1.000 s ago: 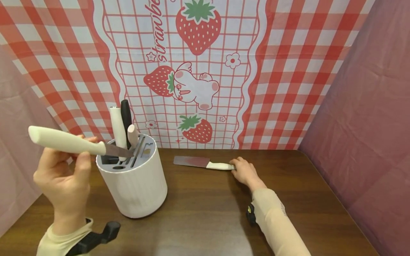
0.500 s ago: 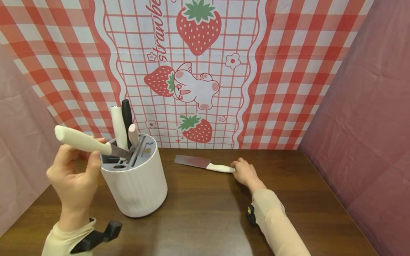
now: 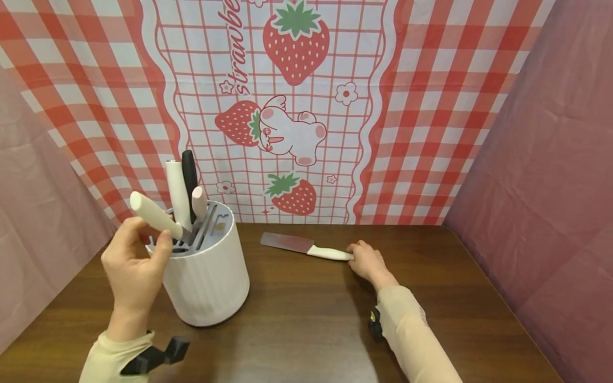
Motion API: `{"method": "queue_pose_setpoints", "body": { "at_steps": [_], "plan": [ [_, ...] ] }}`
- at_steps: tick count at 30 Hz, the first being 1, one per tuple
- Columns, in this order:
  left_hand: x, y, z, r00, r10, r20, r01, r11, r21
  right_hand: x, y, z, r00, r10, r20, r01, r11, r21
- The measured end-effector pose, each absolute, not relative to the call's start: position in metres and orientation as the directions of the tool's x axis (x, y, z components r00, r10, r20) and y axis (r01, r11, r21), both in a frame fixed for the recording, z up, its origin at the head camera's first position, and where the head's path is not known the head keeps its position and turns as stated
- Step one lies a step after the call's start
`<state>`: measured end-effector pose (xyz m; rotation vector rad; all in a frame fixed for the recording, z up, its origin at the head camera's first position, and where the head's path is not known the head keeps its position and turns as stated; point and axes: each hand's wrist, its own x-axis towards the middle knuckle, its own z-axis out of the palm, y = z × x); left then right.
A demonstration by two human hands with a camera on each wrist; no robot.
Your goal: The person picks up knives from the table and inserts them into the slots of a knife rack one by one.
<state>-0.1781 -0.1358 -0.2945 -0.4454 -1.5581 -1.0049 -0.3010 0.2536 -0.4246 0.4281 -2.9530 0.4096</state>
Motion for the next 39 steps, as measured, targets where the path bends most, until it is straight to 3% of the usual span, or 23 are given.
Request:
{"method": "queue_pose_setpoints", "body": {
  "at_steps": [21,39],
  "plan": [
    [-0.194,-0.134,-0.308,-0.336,-0.172,0.926,0.688,0.627,0.366,-0.299,0.253,-0.427,-0.957,-0.249,0.150,-0.281,0.924,-0.260],
    [-0.194,-0.133,-0.309,-0.370,-0.164,0.914,0.642,0.666,0.379,-0.297,0.261,-0.422,-0.933,-0.284,0.221,-0.350,0.860,-0.372]
  ]
}}
